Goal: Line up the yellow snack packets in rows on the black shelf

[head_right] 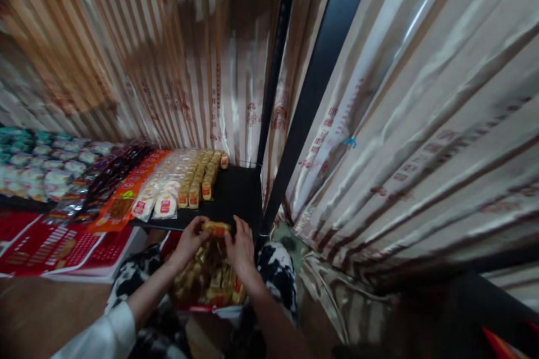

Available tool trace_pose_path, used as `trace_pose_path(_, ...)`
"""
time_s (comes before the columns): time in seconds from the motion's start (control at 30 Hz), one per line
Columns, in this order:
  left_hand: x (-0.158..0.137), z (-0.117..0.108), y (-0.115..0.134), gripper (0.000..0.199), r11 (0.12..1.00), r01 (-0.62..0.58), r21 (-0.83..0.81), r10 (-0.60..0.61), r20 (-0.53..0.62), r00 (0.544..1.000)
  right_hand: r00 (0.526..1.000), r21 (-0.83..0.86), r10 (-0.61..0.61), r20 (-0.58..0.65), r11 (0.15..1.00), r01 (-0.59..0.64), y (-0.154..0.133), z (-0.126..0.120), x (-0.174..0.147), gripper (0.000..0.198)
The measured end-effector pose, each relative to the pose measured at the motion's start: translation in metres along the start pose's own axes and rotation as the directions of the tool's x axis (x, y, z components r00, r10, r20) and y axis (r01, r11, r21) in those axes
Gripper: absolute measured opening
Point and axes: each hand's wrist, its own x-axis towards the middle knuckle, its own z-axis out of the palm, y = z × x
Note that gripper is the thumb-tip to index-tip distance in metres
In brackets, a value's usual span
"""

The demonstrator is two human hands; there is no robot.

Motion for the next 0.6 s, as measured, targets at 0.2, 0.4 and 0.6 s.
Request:
trace_pose_path(0.2, 0.045, -0.002, 0.033, 0.034, 0.882, -0.294, 0.367, 0.229, 0.212, 0.95, 0.951, -0.203, -0.298, 0.087, 0.929, 0.309, -0.011, 0.0, 0.026, 0.035)
trace_pose_path(0.4, 0.082, 0.017, 0.054, 0.043, 0.862, -0.286, 0.417, 0.249, 0.143, 0.958, 0.994, -0.196, -0.112, -0.005, 0.975, 0.109, -0.003, 0.017, 0.076, 0.035)
trace_pose_path(0.6, 0.117, 0.054, 0.053, 0.042, 0.945, -0.195, 0.264, 0.226, -0.093, 0.97, 0.988, -0.102, 0.078, -0.131, 0.991, -0.091, 0.007, 0.044, 0.15, 0.037)
